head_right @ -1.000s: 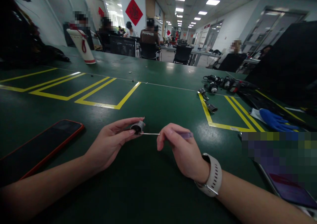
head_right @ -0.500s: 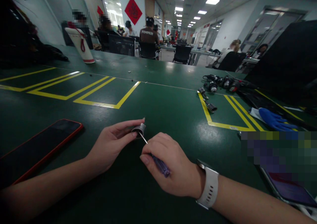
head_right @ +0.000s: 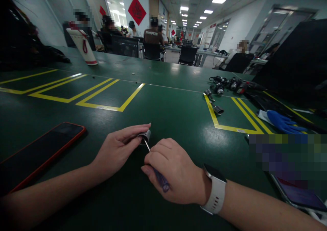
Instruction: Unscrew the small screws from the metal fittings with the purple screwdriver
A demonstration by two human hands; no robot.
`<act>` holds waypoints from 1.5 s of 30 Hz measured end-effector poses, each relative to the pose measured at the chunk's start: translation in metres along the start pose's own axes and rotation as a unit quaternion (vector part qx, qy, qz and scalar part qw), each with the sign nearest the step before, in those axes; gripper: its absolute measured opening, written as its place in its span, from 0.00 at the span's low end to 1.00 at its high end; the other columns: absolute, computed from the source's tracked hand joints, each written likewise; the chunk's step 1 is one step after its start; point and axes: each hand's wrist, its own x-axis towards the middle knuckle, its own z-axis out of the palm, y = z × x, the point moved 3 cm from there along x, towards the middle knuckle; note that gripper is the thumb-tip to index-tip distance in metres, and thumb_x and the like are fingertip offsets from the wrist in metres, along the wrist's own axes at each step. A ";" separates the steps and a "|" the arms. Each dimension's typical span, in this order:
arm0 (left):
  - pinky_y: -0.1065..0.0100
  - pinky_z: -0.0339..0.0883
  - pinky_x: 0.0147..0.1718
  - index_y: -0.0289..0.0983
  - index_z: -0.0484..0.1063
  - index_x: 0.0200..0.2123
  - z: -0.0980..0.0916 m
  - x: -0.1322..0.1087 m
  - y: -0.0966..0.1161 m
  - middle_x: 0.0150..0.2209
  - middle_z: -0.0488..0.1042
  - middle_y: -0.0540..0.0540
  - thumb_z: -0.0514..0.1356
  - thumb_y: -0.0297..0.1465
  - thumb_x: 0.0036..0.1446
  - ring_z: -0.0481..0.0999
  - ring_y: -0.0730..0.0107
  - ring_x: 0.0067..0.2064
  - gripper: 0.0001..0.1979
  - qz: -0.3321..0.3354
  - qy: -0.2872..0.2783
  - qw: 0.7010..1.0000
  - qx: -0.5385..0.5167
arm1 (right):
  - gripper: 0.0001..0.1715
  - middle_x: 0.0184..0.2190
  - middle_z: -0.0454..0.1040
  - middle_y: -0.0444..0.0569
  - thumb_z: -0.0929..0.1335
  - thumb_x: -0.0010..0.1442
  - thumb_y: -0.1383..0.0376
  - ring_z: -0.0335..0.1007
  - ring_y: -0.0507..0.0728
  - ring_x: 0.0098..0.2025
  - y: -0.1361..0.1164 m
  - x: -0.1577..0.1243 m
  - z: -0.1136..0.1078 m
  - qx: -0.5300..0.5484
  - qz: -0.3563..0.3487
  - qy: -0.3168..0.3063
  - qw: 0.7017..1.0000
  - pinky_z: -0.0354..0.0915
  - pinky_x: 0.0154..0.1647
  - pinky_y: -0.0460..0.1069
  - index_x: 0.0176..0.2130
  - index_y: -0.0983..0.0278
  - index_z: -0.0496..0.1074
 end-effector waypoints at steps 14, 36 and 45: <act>0.60 0.69 0.50 0.29 0.76 0.41 0.003 -0.002 0.002 0.45 0.77 0.38 0.53 0.23 0.52 0.76 0.62 0.48 0.16 0.086 -0.001 0.993 0.084 | 0.08 0.27 0.70 0.51 0.61 0.60 0.72 0.63 0.55 0.32 -0.004 0.000 0.005 -0.076 -0.062 -0.007 0.995 0.60 0.34 0.51 0.34 0.70 0.68; 0.60 0.70 0.49 0.32 0.74 0.37 0.005 -0.001 -0.005 0.44 0.77 0.39 0.54 0.23 0.51 0.76 0.64 0.47 0.12 0.052 0.009 0.998 0.023 | 0.10 0.26 0.69 0.51 0.61 0.60 0.72 0.61 0.55 0.30 -0.006 -0.002 0.007 -0.111 -0.089 -0.010 0.990 0.60 0.32 0.51 0.31 0.70 0.69; 0.59 0.68 0.51 0.31 0.73 0.39 0.006 -0.002 -0.004 0.46 0.76 0.38 0.53 0.23 0.52 0.75 0.64 0.49 0.13 0.055 0.001 0.998 0.020 | 0.09 0.26 0.69 0.51 0.61 0.59 0.72 0.61 0.55 0.31 -0.005 -0.001 0.007 -0.101 -0.076 -0.005 0.992 0.60 0.32 0.51 0.32 0.71 0.69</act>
